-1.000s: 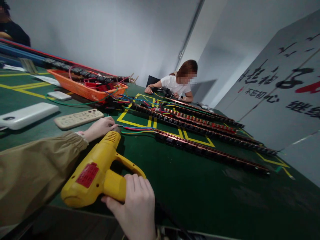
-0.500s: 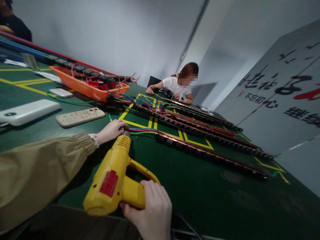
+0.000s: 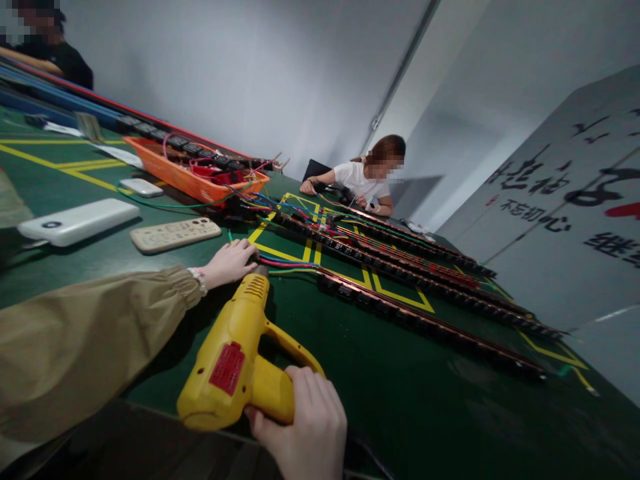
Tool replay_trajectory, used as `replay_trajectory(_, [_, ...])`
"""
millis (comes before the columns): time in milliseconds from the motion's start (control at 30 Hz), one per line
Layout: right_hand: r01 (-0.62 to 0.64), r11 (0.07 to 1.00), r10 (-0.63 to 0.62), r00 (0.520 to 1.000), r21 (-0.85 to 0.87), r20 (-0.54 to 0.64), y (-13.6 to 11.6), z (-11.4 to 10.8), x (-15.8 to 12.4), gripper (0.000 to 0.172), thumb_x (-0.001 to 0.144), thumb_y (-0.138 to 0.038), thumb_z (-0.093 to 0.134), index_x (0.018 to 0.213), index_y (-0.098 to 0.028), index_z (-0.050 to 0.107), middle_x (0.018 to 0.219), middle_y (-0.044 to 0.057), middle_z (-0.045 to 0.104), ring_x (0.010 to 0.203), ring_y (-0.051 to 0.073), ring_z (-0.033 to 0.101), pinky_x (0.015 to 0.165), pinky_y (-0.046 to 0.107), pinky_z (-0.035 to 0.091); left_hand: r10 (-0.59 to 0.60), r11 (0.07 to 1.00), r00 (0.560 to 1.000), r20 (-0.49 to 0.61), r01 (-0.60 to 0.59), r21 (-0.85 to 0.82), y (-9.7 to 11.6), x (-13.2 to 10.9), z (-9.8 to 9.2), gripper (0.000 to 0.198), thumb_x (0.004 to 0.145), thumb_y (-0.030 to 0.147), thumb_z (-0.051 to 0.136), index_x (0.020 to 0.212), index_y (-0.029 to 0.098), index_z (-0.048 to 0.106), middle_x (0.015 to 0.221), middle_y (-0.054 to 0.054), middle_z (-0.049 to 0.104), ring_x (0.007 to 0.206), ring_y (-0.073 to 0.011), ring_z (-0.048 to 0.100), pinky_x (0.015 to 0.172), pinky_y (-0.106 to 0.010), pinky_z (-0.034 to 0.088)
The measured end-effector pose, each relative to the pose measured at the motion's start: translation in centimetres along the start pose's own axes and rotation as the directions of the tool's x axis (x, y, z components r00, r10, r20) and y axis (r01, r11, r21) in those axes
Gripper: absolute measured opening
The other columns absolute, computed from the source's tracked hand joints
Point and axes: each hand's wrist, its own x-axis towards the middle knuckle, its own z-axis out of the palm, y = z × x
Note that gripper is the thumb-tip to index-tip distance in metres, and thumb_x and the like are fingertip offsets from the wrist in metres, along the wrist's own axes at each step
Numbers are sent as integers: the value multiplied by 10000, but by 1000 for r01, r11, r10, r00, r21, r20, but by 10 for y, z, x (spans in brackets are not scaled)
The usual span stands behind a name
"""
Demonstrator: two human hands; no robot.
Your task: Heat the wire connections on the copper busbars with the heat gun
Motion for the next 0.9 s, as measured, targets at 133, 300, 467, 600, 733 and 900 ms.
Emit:
replay_trajectory(133, [2, 1000, -2, 1000, -2, 1, 0, 0, 0, 375, 645, -420, 664, 917, -190, 548, 812, 14, 587, 716, 176, 520, 654, 297, 381, 9, 988, 998, 63, 0, -152, -11, 6, 7, 223, 769, 327, 471, 900, 202, 600, 1017, -81, 561, 984, -264, 490, 820, -395, 396])
replay_trajectory(300, [31, 999, -31, 999, 5, -16, 2, 1, -1, 390, 730, -517, 594, 925, -182, 547, 815, 28, 586, 717, 178, 521, 655, 299, 374, 46, 934, 999, 10, -40, -356, -23, 13, 17, 193, 792, 324, 461, 860, 193, 585, 909, -42, 618, 886, -215, 548, 763, -339, 419])
replay_trajectory(467, [23, 999, -23, 1000, 28, -7, 1, 0, -2, 457, 773, -614, 533, 918, -181, 547, 787, 25, 573, 688, 172, 504, 634, 297, 350, 28, 817, 991, -132, -99, -568, -21, 13, 21, 149, 806, 276, 452, 852, 171, 547, 838, -30, 625, 780, -154, 579, 724, -274, 445])
replay_trajectory(600, [15, 1000, -15, 1000, 25, -9, 3, 0, -1, 484, 761, -644, 533, 924, -189, 546, 789, 18, 576, 687, 178, 503, 631, 299, 350, 57, 788, 989, -135, -128, -602, -18, 12, 19, 195, 797, 248, 461, 947, 160, 550, 853, -32, 623, 791, -149, 584, 739, -275, 460])
replay_trajectory(733, [41, 999, -41, 999, -2, -9, 6, 3, 1, 490, 744, -644, 555, 931, -190, 542, 790, 17, 580, 671, 183, 510, 602, 297, 361, 157, 823, 979, -130, -203, -530, -16, 12, 16, 257, 805, 234, 452, 1011, 156, 584, 877, -46, 599, 832, -157, 565, 779, -286, 456])
replay_trajectory(900, [47, 998, -48, 999, -34, -20, 6, 4, 6, 503, 741, -662, 539, 914, -189, 546, 778, 16, 580, 662, 184, 522, 592, 299, 372, 245, 836, 964, -106, -266, -480, -19, 14, 18, 235, 827, 239, 419, 898, 153, 626, 916, -68, 585, 885, -168, 546, 822, -291, 440])
